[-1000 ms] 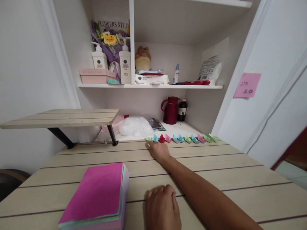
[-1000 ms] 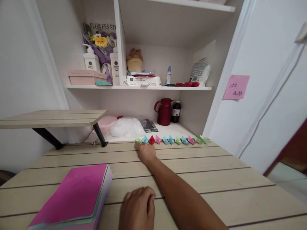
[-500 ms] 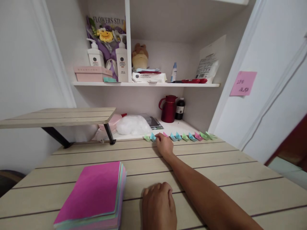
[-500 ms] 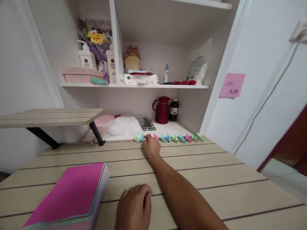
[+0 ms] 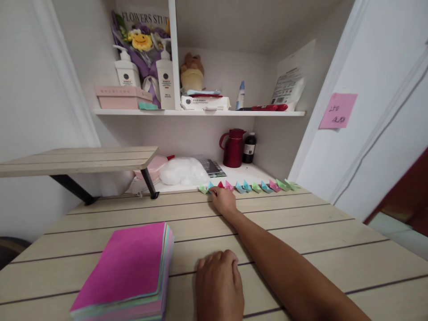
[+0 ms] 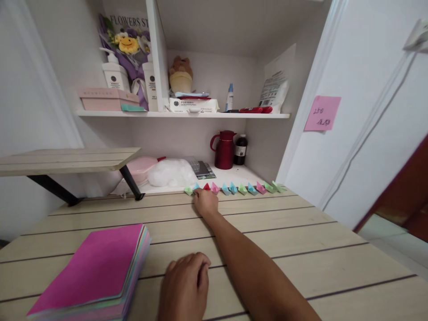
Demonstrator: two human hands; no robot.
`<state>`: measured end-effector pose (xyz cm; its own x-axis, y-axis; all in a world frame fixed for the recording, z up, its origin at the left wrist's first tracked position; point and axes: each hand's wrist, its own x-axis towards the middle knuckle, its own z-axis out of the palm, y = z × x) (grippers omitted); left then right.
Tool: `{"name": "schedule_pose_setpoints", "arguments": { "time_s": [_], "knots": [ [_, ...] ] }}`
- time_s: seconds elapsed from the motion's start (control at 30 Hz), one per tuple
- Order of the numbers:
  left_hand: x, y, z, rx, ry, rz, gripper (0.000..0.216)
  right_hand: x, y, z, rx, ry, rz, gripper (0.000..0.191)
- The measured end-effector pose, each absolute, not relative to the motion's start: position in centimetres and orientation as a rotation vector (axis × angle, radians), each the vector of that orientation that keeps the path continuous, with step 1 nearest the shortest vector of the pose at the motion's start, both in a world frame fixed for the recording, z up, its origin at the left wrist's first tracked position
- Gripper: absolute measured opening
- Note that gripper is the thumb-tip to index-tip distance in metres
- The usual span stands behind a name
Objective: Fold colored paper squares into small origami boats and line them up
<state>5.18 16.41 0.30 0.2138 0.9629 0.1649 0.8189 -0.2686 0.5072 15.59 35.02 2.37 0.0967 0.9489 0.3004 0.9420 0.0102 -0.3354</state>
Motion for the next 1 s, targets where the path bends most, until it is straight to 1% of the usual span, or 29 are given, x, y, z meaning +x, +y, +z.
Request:
{"name": "schedule_pose_setpoints", "arguments": {
  "time_s": [0.33, 0.63, 0.8, 1.0],
  "knots": [
    [5.22, 16.29, 0.4, 2.185, 1.678, 0.681, 0.028, 15.46, 35.08, 2.31, -1.894, -1.908, 0.003, 0.034],
    [5.0, 15.84, 1.16, 2.18, 1.66, 0.714, 0.029, 15.75, 35.04, 2.11, -1.847, -1.816, -0.01, 0.038],
    [4.96, 15.91, 1.04, 2.191, 1.643, 0.725, 0.029, 15.88, 35.19, 2.05, -1.805, -1.8, -0.005, 0.043],
    [4.94, 15.84, 1.15, 2.186, 1.643, 0.73, 0.028, 15.02, 34.81, 2.07, -1.776, -1.927, -0.012, 0.038]
  ]
}}
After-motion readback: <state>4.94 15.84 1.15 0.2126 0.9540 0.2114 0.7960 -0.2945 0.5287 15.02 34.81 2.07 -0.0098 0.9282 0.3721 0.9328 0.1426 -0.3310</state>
